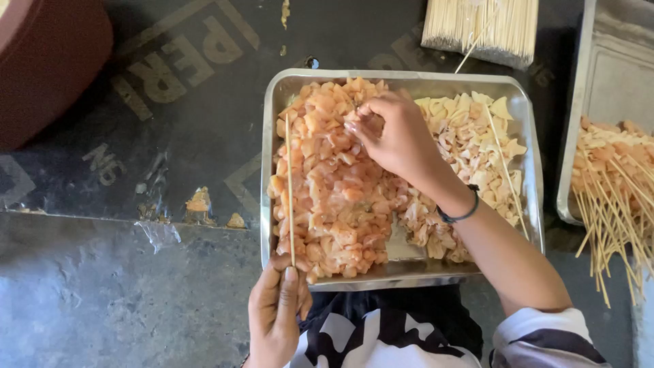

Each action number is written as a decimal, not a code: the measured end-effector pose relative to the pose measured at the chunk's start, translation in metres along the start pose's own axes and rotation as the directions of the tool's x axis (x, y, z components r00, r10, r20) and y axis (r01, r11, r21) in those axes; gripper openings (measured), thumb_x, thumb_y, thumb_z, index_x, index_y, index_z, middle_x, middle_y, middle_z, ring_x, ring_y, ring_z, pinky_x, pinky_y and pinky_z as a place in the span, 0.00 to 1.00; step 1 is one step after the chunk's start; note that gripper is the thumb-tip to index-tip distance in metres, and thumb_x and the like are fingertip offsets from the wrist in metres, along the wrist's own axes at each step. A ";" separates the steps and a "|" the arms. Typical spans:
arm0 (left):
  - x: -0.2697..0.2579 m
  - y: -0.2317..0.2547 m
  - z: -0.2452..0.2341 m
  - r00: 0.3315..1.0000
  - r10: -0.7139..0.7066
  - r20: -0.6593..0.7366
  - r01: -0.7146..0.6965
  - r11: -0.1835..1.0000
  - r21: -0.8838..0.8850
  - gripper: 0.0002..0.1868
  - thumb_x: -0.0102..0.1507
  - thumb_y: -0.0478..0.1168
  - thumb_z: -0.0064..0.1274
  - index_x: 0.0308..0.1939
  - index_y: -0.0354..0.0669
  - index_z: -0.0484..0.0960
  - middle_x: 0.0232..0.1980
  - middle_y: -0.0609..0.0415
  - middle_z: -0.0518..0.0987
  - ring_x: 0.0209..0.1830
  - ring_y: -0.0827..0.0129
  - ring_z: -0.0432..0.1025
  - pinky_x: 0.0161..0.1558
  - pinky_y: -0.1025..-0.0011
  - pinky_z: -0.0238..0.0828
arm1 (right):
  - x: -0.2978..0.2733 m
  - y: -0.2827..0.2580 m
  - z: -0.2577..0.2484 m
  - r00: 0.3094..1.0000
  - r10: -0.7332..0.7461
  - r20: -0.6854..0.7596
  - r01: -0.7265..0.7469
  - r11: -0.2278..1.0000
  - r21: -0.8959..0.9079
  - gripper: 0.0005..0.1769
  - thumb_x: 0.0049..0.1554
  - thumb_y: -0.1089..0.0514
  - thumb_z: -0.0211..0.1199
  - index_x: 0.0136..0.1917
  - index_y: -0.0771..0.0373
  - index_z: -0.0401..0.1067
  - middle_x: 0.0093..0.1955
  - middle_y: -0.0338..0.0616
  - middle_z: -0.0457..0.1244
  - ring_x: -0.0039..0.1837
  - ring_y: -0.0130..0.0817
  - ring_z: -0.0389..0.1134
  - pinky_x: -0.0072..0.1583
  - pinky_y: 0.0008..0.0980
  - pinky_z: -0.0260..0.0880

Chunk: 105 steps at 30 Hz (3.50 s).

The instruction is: Skewering small pieces of raw meat and skin onto wooden sticks to prepare satay.

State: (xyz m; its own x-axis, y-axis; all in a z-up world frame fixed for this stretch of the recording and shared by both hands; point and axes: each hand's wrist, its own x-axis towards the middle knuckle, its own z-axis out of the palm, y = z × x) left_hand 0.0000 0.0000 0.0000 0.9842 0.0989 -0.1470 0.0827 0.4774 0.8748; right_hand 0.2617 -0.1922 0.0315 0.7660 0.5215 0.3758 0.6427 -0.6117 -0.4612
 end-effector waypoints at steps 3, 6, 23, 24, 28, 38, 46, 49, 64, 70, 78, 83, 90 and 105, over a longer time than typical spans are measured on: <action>-0.001 -0.004 -0.009 0.999 0.019 -0.027 -0.016 0.993 0.116 0.11 0.74 0.35 0.37 0.49 0.31 0.74 0.25 0.62 0.64 0.21 0.82 0.54 0.24 0.79 0.54 | 0.001 -0.023 -0.033 0.937 0.318 0.146 -0.346 0.905 0.248 0.09 0.60 0.53 0.71 0.47 0.60 0.81 0.35 0.41 0.66 0.36 0.32 0.60 0.49 0.36 0.61; -0.001 -0.002 -0.014 0.998 0.039 -0.051 -0.021 0.952 0.307 0.11 0.73 0.35 0.39 0.47 0.33 0.77 0.24 0.63 0.65 0.21 0.83 0.55 0.24 0.80 0.53 | -0.007 -0.033 -0.059 0.830 0.446 0.334 -0.556 0.624 0.549 0.09 0.55 0.51 0.70 0.46 0.57 0.80 0.39 0.38 0.69 0.40 0.29 0.64 0.48 0.28 0.65; -0.002 0.014 0.005 0.990 -0.004 0.141 -0.084 0.782 0.617 0.08 0.69 0.34 0.46 0.42 0.37 0.81 0.30 0.55 0.80 0.30 0.74 0.73 0.37 0.75 0.69 | -0.120 -0.039 -0.084 0.870 0.433 0.237 -0.316 0.122 0.941 0.14 0.58 0.59 0.70 0.57 0.65 0.78 0.52 0.47 0.71 0.52 0.33 0.71 0.55 0.34 0.73; -0.003 0.014 0.005 0.989 -0.004 0.145 -0.087 0.784 0.615 0.08 0.69 0.34 0.46 0.41 0.37 0.81 0.32 0.54 0.81 0.32 0.74 0.75 0.39 0.75 0.71 | -0.122 -0.040 -0.084 0.873 0.432 0.227 -0.300 0.109 0.948 0.15 0.60 0.57 0.69 0.58 0.65 0.78 0.53 0.47 0.71 0.53 0.34 0.71 0.56 0.34 0.74; -0.007 0.011 0.002 0.992 -0.055 0.109 -0.027 0.773 0.633 0.09 0.69 0.36 0.46 0.39 0.38 0.82 0.30 0.55 0.81 0.31 0.74 0.74 0.38 0.75 0.70 | -0.126 -0.038 -0.084 0.861 0.459 0.218 -0.285 0.083 0.955 0.12 0.62 0.59 0.69 0.58 0.65 0.77 0.54 0.47 0.71 0.54 0.34 0.70 0.56 0.33 0.73; -0.013 0.013 0.000 0.998 0.019 0.061 -0.051 0.813 0.581 0.12 0.72 0.38 0.43 0.41 0.34 0.79 0.32 0.59 0.78 0.30 0.79 0.68 0.33 0.77 0.64 | -0.109 -0.035 -0.067 0.925 0.363 0.113 -0.346 0.679 0.647 0.07 0.62 0.64 0.64 0.55 0.63 0.76 0.50 0.45 0.72 0.44 0.26 0.73 0.43 0.23 0.74; -0.017 0.006 -0.004 0.995 -0.094 -0.035 0.100 0.904 0.415 0.12 0.73 0.37 0.39 0.40 0.37 0.75 0.23 0.64 0.64 0.22 0.82 0.54 0.25 0.79 0.50 | -0.088 -0.066 -0.052 0.985 0.164 0.059 -0.173 0.884 0.435 0.09 0.64 0.68 0.61 0.58 0.65 0.76 0.62 0.49 0.71 0.57 0.31 0.76 0.58 0.28 0.80; -0.016 0.007 -0.007 0.996 -0.083 -0.019 0.083 0.910 0.406 0.12 0.73 0.37 0.39 0.40 0.37 0.75 0.24 0.65 0.63 0.23 0.83 0.54 0.25 0.79 0.51 | -0.086 -0.069 -0.047 0.969 0.247 -0.002 -0.227 0.891 0.392 0.11 0.63 0.68 0.62 0.59 0.66 0.76 0.59 0.49 0.72 0.57 0.33 0.76 0.58 0.29 0.79; -0.009 0.008 -0.007 0.995 -0.104 0.001 0.095 0.911 0.401 0.11 0.72 0.36 0.39 0.41 0.36 0.76 0.23 0.64 0.64 0.21 0.83 0.53 0.24 0.79 0.50 | -0.100 -0.044 -0.043 0.987 0.162 0.020 -0.163 0.979 0.121 0.08 0.59 0.63 0.70 0.53 0.63 0.79 0.48 0.46 0.73 0.47 0.30 0.75 0.47 0.23 0.78; -0.010 0.006 -0.006 0.995 -0.099 0.013 0.085 0.911 0.403 0.11 0.73 0.36 0.39 0.41 0.36 0.76 0.24 0.64 0.64 0.22 0.83 0.54 0.25 0.79 0.50 | -0.104 -0.057 -0.037 0.960 0.192 0.203 -0.196 0.981 0.002 0.10 0.52 0.63 0.73 0.49 0.60 0.81 0.46 0.41 0.70 0.47 0.33 0.68 0.51 0.29 0.70; -0.014 0.004 -0.002 0.986 -0.164 0.003 0.151 0.916 0.372 0.12 0.73 0.37 0.39 0.39 0.35 0.75 0.25 0.64 0.65 0.24 0.83 0.54 0.26 0.79 0.49 | -0.113 -0.066 -0.028 0.956 0.191 0.221 -0.146 0.967 -0.207 0.09 0.49 0.64 0.73 0.45 0.59 0.79 0.56 0.44 0.61 0.63 0.43 0.57 0.67 0.44 0.62; -0.013 0.007 -0.003 0.990 -0.140 0.003 0.126 0.900 0.417 0.12 0.72 0.37 0.40 0.39 0.36 0.76 0.24 0.64 0.64 0.23 0.83 0.54 0.25 0.79 0.49 | -0.123 -0.054 -0.036 0.959 0.208 0.193 -0.213 0.977 0.005 0.10 0.55 0.59 0.73 0.51 0.57 0.78 0.58 0.37 0.62 0.63 0.36 0.61 0.67 0.36 0.66; -0.014 0.007 0.004 0.990 -0.139 0.012 0.120 0.896 0.427 0.12 0.72 0.37 0.40 0.39 0.36 0.75 0.23 0.64 0.64 0.22 0.82 0.54 0.25 0.79 0.48 | -0.115 -0.066 -0.022 0.984 0.167 0.065 -0.147 0.959 -0.244 0.08 0.47 0.63 0.74 0.43 0.57 0.81 0.55 0.47 0.63 0.60 0.47 0.59 0.65 0.43 0.63; -0.015 0.004 0.006 0.992 -0.120 0.031 0.094 0.894 0.438 0.12 0.72 0.37 0.40 0.38 0.35 0.75 0.24 0.64 0.64 0.23 0.82 0.54 0.25 0.78 0.49 | -0.111 -0.066 -0.030 0.976 0.184 0.115 -0.174 0.981 -0.091 0.12 0.48 0.64 0.72 0.47 0.60 0.81 0.52 0.42 0.68 0.59 0.41 0.64 0.62 0.35 0.70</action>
State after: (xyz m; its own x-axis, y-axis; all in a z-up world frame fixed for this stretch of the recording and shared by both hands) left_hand -0.0133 -0.0048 0.0082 0.9716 0.0140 -0.2361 0.2351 0.0539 0.9705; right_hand 0.1352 -0.2276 0.0443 0.8647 0.4653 0.1893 0.4980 -0.7447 -0.4443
